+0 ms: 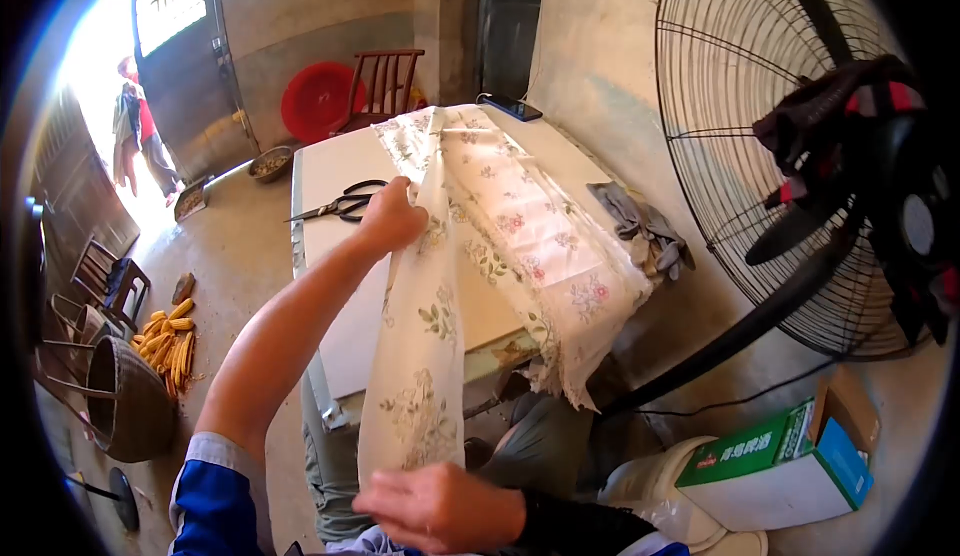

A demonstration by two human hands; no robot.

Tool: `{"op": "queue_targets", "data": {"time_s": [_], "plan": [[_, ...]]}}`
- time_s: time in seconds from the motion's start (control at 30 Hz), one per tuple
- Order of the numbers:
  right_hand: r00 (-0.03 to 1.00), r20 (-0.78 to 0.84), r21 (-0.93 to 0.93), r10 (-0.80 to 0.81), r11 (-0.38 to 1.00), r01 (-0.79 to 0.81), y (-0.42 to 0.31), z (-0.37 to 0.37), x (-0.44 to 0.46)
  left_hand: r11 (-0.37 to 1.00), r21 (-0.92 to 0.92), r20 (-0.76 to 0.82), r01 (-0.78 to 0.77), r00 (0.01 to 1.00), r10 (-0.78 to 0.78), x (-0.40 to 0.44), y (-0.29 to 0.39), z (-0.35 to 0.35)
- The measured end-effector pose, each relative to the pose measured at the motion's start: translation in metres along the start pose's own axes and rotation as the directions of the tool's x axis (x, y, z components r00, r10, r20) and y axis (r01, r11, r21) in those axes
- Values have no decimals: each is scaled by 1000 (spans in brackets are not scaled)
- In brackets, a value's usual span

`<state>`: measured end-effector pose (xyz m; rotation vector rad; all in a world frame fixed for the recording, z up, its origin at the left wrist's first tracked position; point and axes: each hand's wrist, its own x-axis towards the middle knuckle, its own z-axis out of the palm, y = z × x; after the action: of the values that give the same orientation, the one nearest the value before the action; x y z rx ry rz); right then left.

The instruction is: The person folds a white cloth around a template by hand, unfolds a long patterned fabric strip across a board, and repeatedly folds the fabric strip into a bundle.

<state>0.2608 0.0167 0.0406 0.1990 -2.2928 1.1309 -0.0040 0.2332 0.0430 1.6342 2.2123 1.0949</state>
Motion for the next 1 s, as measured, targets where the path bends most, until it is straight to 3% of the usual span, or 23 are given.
{"op": "queue_targets", "data": {"time_s": [0.07,0.1,0.23,0.33,0.37,0.4,0.5,0.57,0.6,0.63,0.67,0.7,0.73,0.77,0.8,0.9,0.97,1.0], "plan": [[999,49,134,-17,991,10,5,-8,0,998,44,-10,-34,999,34,30,-7,8],[989,145,28,-29,999,25,11,-10,-5,997,64,-4,-41,999,42,49,-13,12],[997,51,394,-65,918,40,23,-17,-2,996,92,-37,2,999,1,117,-21,24],[997,32,498,-69,866,44,37,-31,-8,989,121,13,89,996,-91,168,-20,24],[991,110,556,-72,831,-2,42,-43,-8,972,233,-42,10,999,-1,203,-44,41],[993,84,569,-85,822,22,50,-49,-9,937,344,-87,-61,991,96,242,-76,60],[997,21,563,-72,825,47,68,-64,-7,750,638,78,-175,984,163,286,-87,51],[1000,-12,513,9,858,-2,70,-78,-1,504,831,160,-237,968,192,300,-77,27],[999,-31,456,29,890,-12,73,-87,3,280,930,192,-238,964,184,292,-58,9],[998,-51,398,47,917,-23,77,-96,9,233,939,205,-252,957,206,302,-68,-4],[995,-71,343,65,939,-37,80,-102,12,551,826,27,-122,984,177,334,-112,-17],[994,-58,254,95,964,-77,82,-105,11,808,589,-152,-26,978,142,364,-155,-29],[992,-43,165,122,980,-114,84,-107,11,975,144,-296,167,948,-119,360,-166,-40],[989,-25,73,146,987,-144,86,-107,12,906,-362,-413,222,833,-369,356,-177,-51],[981,-95,80,166,984,-159,90,-102,18,771,-580,-405,264,727,-554,311,-143,-76],[949,-237,69,206,978,-195,99,-88,31,803,-441,-471,400,659,-587,298,-235,-124],[939,-268,12,215,976,-220,105,-81,36,880,30,-406,474,810,-422,307,-335,-130],[947,-222,0,230,972,-236,109,-79,38,870,-142,-375,472,788,-488,303,-346,-128]]}}
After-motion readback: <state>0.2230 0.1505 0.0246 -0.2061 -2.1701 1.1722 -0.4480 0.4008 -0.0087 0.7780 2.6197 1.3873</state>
